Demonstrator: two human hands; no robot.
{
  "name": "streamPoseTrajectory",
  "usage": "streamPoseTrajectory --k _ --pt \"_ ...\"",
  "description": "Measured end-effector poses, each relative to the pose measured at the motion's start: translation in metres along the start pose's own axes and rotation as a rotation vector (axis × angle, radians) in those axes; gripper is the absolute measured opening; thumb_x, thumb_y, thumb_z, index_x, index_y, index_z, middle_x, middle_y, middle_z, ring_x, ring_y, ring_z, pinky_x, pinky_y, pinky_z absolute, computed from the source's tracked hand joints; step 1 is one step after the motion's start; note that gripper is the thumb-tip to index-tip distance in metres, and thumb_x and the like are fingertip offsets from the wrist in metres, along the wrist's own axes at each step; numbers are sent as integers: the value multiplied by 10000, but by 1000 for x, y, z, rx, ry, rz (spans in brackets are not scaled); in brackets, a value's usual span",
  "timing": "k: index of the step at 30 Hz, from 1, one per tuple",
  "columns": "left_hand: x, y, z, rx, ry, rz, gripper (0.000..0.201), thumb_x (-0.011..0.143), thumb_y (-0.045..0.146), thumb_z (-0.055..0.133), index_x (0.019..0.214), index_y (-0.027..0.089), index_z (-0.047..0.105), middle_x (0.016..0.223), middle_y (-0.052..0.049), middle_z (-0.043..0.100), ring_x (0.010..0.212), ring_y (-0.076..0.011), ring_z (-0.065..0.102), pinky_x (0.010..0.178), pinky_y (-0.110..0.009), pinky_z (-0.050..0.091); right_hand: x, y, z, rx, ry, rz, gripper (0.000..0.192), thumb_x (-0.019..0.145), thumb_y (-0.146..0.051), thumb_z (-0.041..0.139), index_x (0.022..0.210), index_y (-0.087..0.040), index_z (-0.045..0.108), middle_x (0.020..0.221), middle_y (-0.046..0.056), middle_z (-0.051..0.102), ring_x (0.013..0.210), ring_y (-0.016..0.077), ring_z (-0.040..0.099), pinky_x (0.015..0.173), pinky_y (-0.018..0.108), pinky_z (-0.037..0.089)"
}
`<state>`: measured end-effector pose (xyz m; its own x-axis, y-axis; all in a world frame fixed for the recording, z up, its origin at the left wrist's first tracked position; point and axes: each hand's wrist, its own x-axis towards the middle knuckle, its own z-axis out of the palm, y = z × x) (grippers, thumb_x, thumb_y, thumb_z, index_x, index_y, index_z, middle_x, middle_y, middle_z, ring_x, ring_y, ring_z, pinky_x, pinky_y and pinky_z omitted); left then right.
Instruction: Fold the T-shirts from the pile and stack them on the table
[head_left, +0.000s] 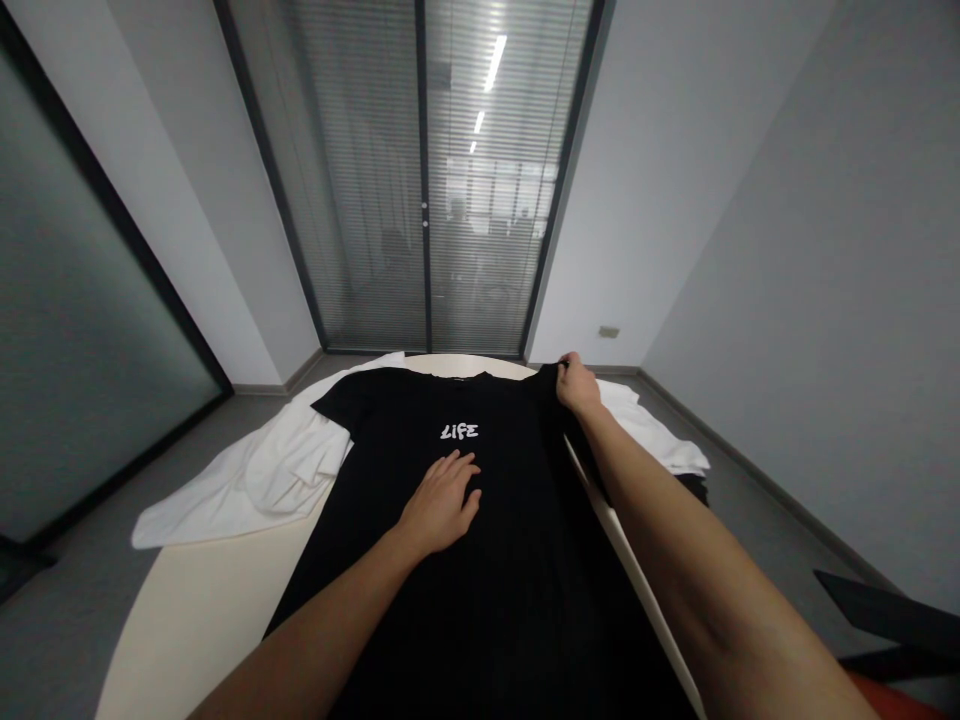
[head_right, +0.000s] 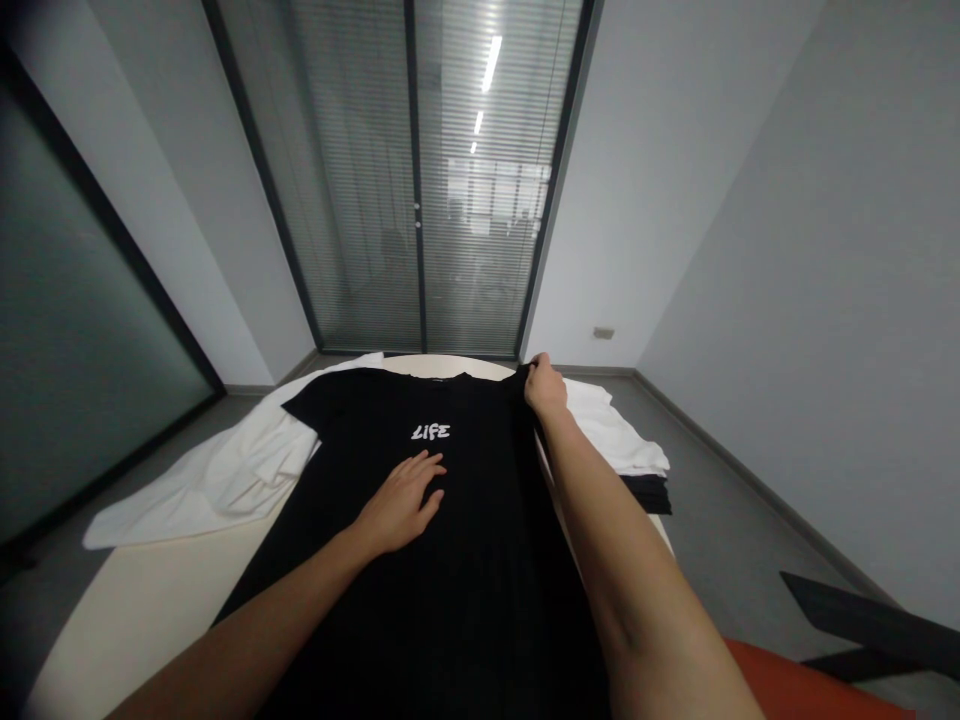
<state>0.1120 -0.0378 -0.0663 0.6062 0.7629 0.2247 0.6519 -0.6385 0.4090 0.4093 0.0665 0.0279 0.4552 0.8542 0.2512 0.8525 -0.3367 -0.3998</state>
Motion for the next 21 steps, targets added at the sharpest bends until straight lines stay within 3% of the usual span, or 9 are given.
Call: streamPoseTrajectory --k 7,15,19,21 --pt "0 2 -1 7 3 5 373 989 336 464 1313 190 577 1518 -90 496 1470 -273 359 1220 -512 288 1 -4 10 48 -32 -20 379 1022 -266 323 1353 -118 435 1135 190 685 1007 267 656 872 338 465" --pt "1 -1 1 2 3 4 380 993 348 460 1325 202 575 1521 -81 494 1468 -271 362 1221 -507 285 -8 -1 8 -191 -93 -144 424 963 -118 374 1316 -221 585 1204 147 666 1086 261 653 894 339 485" --pt "1 0 1 -3 2 5 377 993 346 466 1323 199 573 1518 -87 497 1468 -269 361 1224 -505 279 -10 -5 9 -251 -109 -123 365 952 -193 483 1288 -141 619 1279 211 600 1102 320 649 899 396 515" --pt "1 0 1 -3 6 8 373 992 343 466 1318 198 574 1515 -86 500 1467 -270 363 1222 -505 284 -12 -9 12 -287 -122 -132 450 915 -197 571 1354 -99 561 1335 246 547 1106 349 643 894 427 530"
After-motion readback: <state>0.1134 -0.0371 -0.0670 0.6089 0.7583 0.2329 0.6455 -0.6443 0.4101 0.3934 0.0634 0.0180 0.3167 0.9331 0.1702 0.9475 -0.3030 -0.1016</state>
